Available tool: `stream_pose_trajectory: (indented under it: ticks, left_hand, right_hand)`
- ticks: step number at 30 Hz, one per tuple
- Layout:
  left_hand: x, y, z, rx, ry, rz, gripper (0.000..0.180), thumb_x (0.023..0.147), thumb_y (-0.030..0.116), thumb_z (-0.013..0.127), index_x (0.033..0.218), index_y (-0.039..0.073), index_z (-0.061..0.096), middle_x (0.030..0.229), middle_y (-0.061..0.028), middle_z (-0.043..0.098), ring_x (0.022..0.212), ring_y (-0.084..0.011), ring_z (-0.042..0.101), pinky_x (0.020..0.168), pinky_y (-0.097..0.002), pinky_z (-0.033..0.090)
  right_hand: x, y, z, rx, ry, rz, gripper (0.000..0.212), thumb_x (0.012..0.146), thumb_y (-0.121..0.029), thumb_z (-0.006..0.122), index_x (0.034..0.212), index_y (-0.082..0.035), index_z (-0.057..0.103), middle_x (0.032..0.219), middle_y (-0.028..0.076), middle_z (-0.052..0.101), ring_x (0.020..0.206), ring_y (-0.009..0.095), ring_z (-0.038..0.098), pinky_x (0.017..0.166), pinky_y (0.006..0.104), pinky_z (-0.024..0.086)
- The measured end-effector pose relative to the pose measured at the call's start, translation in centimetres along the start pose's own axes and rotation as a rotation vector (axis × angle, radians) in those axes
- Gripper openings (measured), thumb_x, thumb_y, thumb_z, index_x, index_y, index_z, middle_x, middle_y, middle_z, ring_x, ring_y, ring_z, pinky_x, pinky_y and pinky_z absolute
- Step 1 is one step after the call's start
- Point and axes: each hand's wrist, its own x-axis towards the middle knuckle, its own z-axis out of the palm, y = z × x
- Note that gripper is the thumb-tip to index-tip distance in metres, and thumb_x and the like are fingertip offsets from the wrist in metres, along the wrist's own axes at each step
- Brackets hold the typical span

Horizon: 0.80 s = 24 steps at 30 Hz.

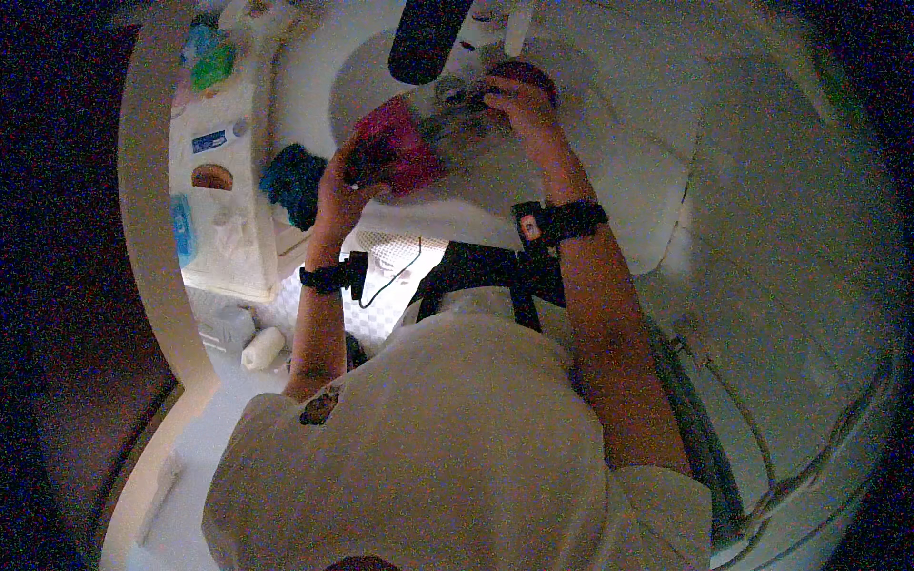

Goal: The person washes a pink blender jar and its lid under a running tap in a bathroom sink, then wipes a vacuum cleaner hose with a blue cloth.

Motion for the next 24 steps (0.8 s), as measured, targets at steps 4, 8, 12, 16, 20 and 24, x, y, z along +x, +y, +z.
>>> stream_pose_trajectory:
  ticks: [4, 8, 12, 16, 20, 24]
  left_hand:
    - [0.4, 0.1, 0.0, -0.045, -0.011, 0.025, 0.092, 0.056, 0.004, 0.086, 0.138, 0.007, 0.044, 0.121, -0.0153, 0.059, 0.111, -0.0273, 0.058, 0.093, -0.0364, 0.048]
    - [1.0, 1.9, -0.5, 0.131, -0.043, 0.041, 0.092, 0.056, 0.003, 0.086, 0.137, 0.006, 0.045, 0.119, -0.0147, 0.06, 0.111, -0.0268, 0.059, 0.092, -0.0364, 0.049]
    - [1.7, 4.3, -1.1, 0.128, -0.041, 0.089, 0.09, 0.056, 0.004, 0.086, 0.136, 0.007, 0.046, 0.118, -0.0147, 0.06, 0.106, -0.0287, 0.06, 0.09, -0.0361, 0.049]
    - [3.3, 5.6, -1.2, 0.086, -0.023, 0.107, 0.09, 0.055, 0.005, 0.087, 0.136, 0.009, 0.047, 0.117, -0.0159, 0.059, 0.106, -0.0313, 0.059, 0.091, -0.0371, 0.049]
    - [4.8, 6.6, -1.2, 0.232, -0.02, 0.189, 0.089, 0.057, 0.005, 0.085, 0.137, 0.01, 0.045, 0.115, -0.0175, 0.058, 0.107, -0.0346, 0.057, 0.091, -0.0397, 0.048]
    - [5.1, 8.5, -1.4, 0.371, -0.025, 0.207, 0.089, 0.06, 0.005, 0.083, 0.139, 0.011, 0.042, 0.113, -0.0183, 0.058, 0.105, -0.0377, 0.056, 0.091, -0.0416, 0.047]
  right_hand:
    - [-0.6, -0.6, -0.4, -0.033, 0.01, 0.06, 0.038, 0.083, -0.008, 0.061, 0.121, -0.007, 0.063, 0.119, 0.008, 0.062, 0.104, 0.019, 0.059, 0.083, 0.0321, 0.053]
    - [-1.8, -1.3, -1.1, 0.029, -0.038, -0.03, 0.042, 0.082, -0.006, 0.061, 0.124, -0.005, 0.061, 0.121, 0.009, 0.06, 0.106, 0.021, 0.058, 0.086, 0.0343, 0.053]
    - [-3.7, -2.5, -1.8, 0.07, -0.039, -0.017, 0.043, 0.082, -0.006, 0.061, 0.125, -0.005, 0.059, 0.12, 0.009, 0.06, 0.105, 0.021, 0.058, 0.087, 0.0344, 0.053]
    - [-4.3, -4.4, -2.0, 0.098, -0.016, 0.01, 0.041, 0.083, -0.009, 0.062, 0.123, -0.003, 0.059, 0.12, 0.008, 0.06, 0.102, 0.02, 0.06, 0.088, 0.0343, 0.053]
    - [-4.9, -5.8, -2.3, 0.103, -0.058, 0.017, 0.04, 0.084, -0.01, 0.063, 0.122, -0.001, 0.058, 0.119, 0.009, 0.061, 0.102, 0.021, 0.061, 0.09, 0.0345, 0.053]
    - [-6.9, -6.0, -3.2, 0.167, -0.089, 0.032, 0.04, 0.084, -0.01, 0.064, 0.122, 0.0, 0.058, 0.116, 0.01, 0.062, 0.104, 0.021, 0.061, 0.091, 0.0349, 0.052]
